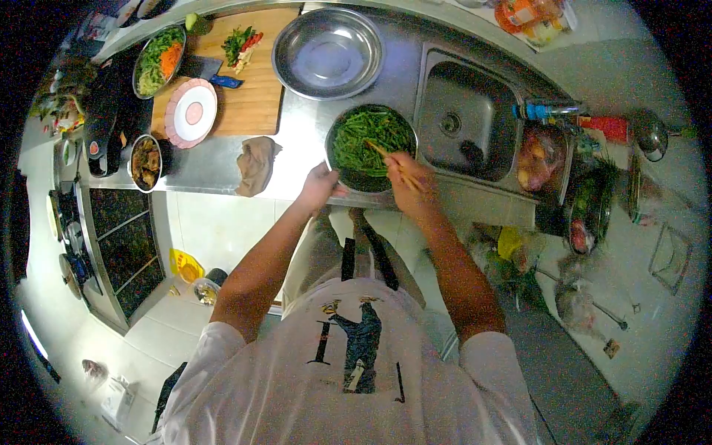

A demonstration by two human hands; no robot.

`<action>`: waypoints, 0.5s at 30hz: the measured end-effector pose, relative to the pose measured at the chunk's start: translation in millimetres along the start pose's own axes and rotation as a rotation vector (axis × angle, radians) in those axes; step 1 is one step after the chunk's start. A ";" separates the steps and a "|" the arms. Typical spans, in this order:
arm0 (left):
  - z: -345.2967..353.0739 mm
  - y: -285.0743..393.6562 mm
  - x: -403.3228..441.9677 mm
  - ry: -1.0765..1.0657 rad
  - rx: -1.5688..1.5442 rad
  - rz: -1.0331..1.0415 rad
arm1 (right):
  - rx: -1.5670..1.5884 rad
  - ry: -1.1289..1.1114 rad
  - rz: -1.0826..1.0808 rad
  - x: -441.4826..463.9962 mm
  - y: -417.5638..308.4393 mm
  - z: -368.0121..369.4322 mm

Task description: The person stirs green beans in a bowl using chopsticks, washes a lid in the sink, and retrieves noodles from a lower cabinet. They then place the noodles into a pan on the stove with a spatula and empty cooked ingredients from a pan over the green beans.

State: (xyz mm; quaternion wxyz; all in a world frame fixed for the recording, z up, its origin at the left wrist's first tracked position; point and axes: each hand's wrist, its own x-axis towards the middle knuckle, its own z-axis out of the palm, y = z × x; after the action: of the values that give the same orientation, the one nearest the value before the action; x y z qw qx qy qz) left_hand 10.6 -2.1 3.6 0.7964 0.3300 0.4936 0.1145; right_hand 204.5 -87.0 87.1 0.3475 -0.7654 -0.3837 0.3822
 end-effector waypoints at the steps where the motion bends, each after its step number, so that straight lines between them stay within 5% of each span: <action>1: 1.3 2.3 -0.3 -0.009 0.016 0.007 | -0.074 -0.020 -0.107 2.3 4.4 3.3; 6: 7.2 19.5 -24.6 0.042 0.063 0.047 | -0.130 -0.157 -0.094 -17.8 1.6 -2.5; 9: 7.4 30.3 -45.6 0.050 0.023 0.132 | 0.120 -0.114 -0.110 -24.7 -20.0 -13.2; 11: 7.3 39.7 -63.2 0.053 0.006 0.164 | 0.180 -0.113 0.053 -28.0 -42.0 -20.3; 15: 6.1 55.5 -76.5 0.035 -0.011 0.266 | 0.156 -0.201 -0.158 -26.8 -89.5 -11.7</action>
State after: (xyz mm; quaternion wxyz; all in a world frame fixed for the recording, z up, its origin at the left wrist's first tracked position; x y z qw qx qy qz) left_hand -13.4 -1.6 95.2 0.7672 0.3862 0.4589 0.2275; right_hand 174.5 -71.2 174.9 0.3950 -0.6613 -0.4448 0.4570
